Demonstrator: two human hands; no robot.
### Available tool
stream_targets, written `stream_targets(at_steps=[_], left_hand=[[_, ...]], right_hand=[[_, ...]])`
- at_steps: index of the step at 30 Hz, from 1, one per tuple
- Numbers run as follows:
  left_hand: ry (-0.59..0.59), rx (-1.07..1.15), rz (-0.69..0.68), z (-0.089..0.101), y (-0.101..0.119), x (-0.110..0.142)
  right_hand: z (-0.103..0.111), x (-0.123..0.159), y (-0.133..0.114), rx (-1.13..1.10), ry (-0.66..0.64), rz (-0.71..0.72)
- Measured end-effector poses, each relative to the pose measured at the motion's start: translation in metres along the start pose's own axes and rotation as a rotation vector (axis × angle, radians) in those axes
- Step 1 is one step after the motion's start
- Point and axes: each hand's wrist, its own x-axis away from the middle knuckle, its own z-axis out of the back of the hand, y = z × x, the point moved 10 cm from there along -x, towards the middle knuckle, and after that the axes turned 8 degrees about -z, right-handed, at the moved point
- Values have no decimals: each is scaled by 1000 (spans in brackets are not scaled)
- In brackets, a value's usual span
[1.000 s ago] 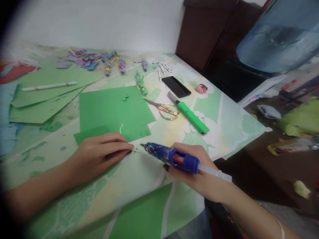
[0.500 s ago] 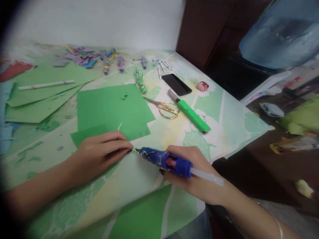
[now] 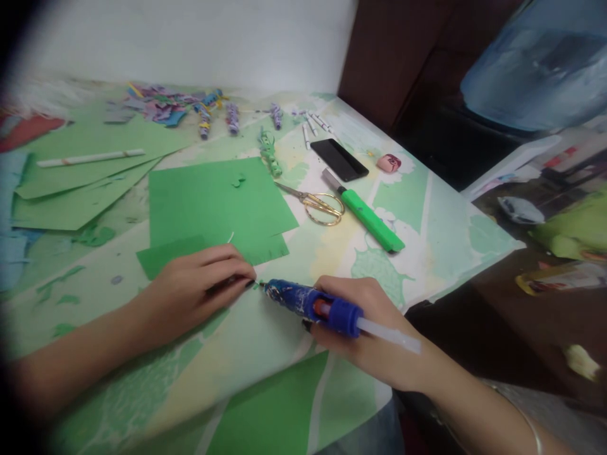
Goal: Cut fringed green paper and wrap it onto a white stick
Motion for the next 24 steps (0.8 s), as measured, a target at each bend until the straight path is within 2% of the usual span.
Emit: stream_targets(at_steps=[8,24], left_hand=[[0,6,3,0,0,-2],[13,-15,4,2,1,-3]], right_hand=[[-2,0,0,20,-33,-37],[-2,-2,-1,47,-20,-41]])
